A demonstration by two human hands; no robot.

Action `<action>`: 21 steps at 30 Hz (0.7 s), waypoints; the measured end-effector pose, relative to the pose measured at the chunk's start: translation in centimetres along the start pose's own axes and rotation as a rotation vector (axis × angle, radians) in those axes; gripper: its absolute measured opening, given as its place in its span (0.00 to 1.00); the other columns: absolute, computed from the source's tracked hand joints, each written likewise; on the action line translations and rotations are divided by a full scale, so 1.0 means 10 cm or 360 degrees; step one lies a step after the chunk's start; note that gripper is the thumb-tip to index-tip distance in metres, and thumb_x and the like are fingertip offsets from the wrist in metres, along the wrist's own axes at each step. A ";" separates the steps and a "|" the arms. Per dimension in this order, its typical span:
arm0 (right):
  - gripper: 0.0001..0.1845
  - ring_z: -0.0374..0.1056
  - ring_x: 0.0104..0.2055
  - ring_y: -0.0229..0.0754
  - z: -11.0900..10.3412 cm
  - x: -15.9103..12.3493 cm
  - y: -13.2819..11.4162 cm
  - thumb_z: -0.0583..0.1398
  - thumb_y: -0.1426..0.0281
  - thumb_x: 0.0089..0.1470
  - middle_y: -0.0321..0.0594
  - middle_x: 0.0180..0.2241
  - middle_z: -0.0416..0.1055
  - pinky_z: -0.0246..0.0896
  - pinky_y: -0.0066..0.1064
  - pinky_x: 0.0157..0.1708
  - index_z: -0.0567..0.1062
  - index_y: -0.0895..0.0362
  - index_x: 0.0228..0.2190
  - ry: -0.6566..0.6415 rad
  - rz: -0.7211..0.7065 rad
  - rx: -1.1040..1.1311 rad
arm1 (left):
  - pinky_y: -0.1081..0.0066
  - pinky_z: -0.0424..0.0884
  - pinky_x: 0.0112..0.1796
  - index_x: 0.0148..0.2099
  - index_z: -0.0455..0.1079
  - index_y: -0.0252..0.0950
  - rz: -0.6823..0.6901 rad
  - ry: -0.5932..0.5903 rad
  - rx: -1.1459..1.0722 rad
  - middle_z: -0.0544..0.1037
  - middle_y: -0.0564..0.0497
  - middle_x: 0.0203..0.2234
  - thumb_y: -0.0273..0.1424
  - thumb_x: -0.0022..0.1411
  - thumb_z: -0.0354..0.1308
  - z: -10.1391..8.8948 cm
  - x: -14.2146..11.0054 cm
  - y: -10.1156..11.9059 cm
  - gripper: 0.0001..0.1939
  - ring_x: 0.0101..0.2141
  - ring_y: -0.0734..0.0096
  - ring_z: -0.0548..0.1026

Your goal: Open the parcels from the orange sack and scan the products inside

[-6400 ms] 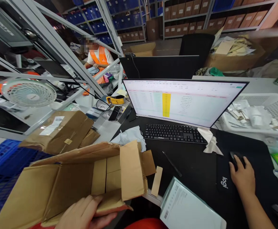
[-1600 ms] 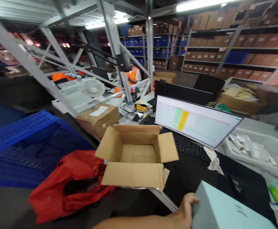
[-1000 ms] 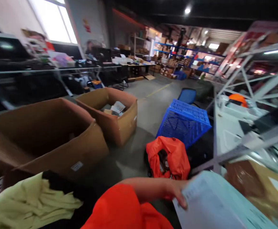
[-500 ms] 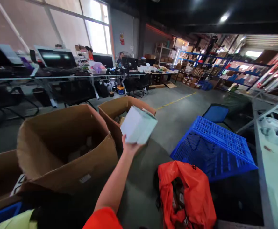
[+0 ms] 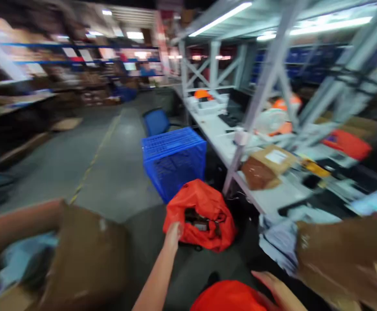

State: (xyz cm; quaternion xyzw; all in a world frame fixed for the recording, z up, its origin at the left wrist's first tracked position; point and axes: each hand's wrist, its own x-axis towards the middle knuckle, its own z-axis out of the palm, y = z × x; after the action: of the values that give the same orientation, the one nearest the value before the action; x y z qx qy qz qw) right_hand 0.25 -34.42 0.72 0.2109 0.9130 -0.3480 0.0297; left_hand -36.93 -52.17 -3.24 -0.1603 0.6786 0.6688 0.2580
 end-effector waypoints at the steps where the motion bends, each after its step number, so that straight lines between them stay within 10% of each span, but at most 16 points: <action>1: 0.25 0.70 0.59 0.53 0.02 -0.11 0.04 0.61 0.58 0.54 0.43 0.56 0.74 0.70 0.46 0.59 0.75 0.34 0.54 0.0084 0.0165 0.0029 | 0.70 0.69 0.29 0.31 0.68 0.35 0.0023 -0.0247 0.0174 0.72 0.54 0.22 0.36 0.58 0.63 0.39 -0.11 -0.20 0.11 0.25 0.70 0.72; 5: 0.30 0.68 0.62 0.54 0.02 -0.59 0.19 0.55 0.60 0.55 0.49 0.59 0.72 0.62 0.48 0.64 0.75 0.52 0.58 0.0415 0.0694 0.0068 | 0.68 0.74 0.39 0.33 0.73 0.35 0.0277 -0.1172 0.0704 0.79 0.50 0.29 0.34 0.48 0.66 1.52 -0.77 -0.90 0.10 0.32 0.66 0.78; 9: 0.30 0.70 0.60 0.54 0.11 -1.21 0.45 0.54 0.61 0.57 0.54 0.57 0.73 0.64 0.48 0.62 0.76 0.61 0.56 0.0680 0.0992 0.0066 | 0.67 0.75 0.40 0.38 0.75 0.35 0.0577 -0.1695 0.1126 0.81 0.47 0.38 0.31 0.44 0.67 2.13 -1.25 -1.36 0.15 0.34 0.65 0.79; 13: 0.28 0.72 0.57 0.52 0.02 -1.93 0.66 0.54 0.59 0.61 0.53 0.56 0.74 0.69 0.47 0.59 0.72 0.58 0.58 0.1346 0.1087 -0.0079 | 0.59 0.72 0.53 0.49 0.73 0.34 0.0962 -0.1699 0.1467 0.78 0.41 0.49 0.32 0.44 0.68 2.67 -1.36 -1.53 0.27 0.49 0.54 0.77; 17: 0.33 0.71 0.56 0.52 -0.58 -2.59 0.74 0.58 0.58 0.61 0.52 0.57 0.71 0.66 0.50 0.60 0.63 0.55 0.64 0.2044 0.1215 -0.0485 | 0.53 0.61 0.62 0.61 0.65 0.31 0.1297 -0.1495 0.1711 0.69 0.33 0.60 0.35 0.49 0.66 3.30 -1.36 -1.61 0.37 0.64 0.42 0.63; 21: 0.38 0.62 0.64 0.53 -1.37 -2.86 0.86 0.62 0.63 0.58 0.51 0.64 0.63 0.59 0.51 0.64 0.58 0.52 0.66 0.2053 0.1085 -0.0698 | 0.54 0.57 0.64 0.68 0.54 0.29 0.1558 -0.1174 0.2171 0.60 0.28 0.66 0.41 0.54 0.64 3.83 -1.32 -1.73 0.45 0.68 0.41 0.56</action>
State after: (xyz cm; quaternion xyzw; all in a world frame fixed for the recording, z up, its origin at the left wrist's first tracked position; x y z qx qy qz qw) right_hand 31.03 -30.21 11.52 0.6319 0.6821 0.0621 -0.3627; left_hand -11.28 -16.85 -9.00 0.5560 0.7931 0.1668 0.1849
